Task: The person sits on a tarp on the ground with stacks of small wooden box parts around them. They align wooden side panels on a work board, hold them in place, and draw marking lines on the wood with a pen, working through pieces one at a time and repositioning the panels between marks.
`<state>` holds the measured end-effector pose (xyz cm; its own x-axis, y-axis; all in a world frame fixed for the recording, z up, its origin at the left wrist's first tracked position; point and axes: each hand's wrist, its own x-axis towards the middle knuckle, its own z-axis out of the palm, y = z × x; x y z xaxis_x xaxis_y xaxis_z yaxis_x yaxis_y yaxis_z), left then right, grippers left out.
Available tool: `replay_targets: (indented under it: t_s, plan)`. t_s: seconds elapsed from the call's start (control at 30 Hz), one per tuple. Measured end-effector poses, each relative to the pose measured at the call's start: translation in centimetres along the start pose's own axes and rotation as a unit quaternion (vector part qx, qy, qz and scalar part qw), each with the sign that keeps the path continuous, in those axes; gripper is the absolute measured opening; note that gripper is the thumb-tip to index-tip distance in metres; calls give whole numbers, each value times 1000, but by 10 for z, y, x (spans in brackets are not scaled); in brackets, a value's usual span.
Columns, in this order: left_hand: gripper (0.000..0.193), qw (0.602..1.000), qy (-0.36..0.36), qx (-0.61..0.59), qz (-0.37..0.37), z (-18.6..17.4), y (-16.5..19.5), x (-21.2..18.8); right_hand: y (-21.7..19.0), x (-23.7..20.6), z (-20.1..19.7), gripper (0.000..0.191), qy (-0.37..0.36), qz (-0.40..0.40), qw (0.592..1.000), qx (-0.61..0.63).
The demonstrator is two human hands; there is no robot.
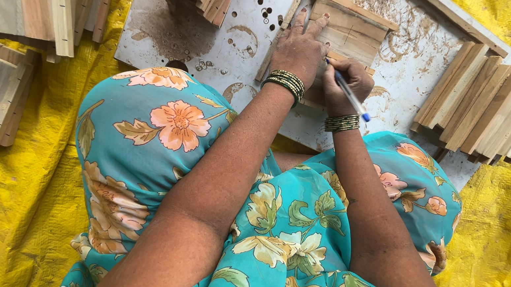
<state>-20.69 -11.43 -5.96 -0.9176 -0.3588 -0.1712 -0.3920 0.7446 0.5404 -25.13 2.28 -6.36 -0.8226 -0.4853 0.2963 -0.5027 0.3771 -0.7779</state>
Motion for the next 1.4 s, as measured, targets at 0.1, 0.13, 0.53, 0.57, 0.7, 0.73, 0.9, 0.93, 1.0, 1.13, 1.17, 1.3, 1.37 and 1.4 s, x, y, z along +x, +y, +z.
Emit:
replay_targets:
  t_s: [0.1,0.13,0.53,0.57,0.7,0.73,0.9,0.93,1.0,1.13,1.17,1.3,1.37,1.4]
  plan:
    - [19,999,42,-3,35,0,-6,3,-1,3,-5,7,22,74,991,111]
    - [27,997,67,-9,44,-3,-10,5,-3,4,-6,8,35,129,978,162]
    - [21,991,70,-90,-73,-24,-28,7,-25,13,25,6,-1,46,997,56]
    - [20,985,89,-116,-91,-23,-28,8,-25,14,26,6,-3,47,997,60]
    - [17,994,68,-45,-79,-22,-27,8,-23,10,22,8,-25,-20,999,-22]
    - [17,994,57,-45,-82,-24,-26,6,-23,10,22,8,-26,-22,999,-26]
    - [16,995,46,-9,-86,-38,-19,1,-19,10,22,7,-27,-37,998,-43]
    - [17,995,37,-2,-88,-40,-17,0,-18,10,22,7,-27,-38,998,-47]
    - [17,996,28,5,-89,-44,-16,-2,-17,10,23,7,-27,-43,997,-50]
    - [15,995,22,-3,-92,-47,-14,-2,-15,11,24,7,-30,-44,998,-45]
    - [15,995,18,-8,-94,-48,-14,-3,-15,11,24,7,-33,-41,998,-43]
    - [15,996,17,-3,-92,-49,-14,-3,-16,11,25,7,-33,-46,997,-57]
    - [15,996,5,5,-92,-49,-14,-3,-17,11,25,7,-31,-49,997,-53]
    - [16,996,10,3,-90,-48,-14,-3,-17,11,25,7,-30,-51,997,-50]
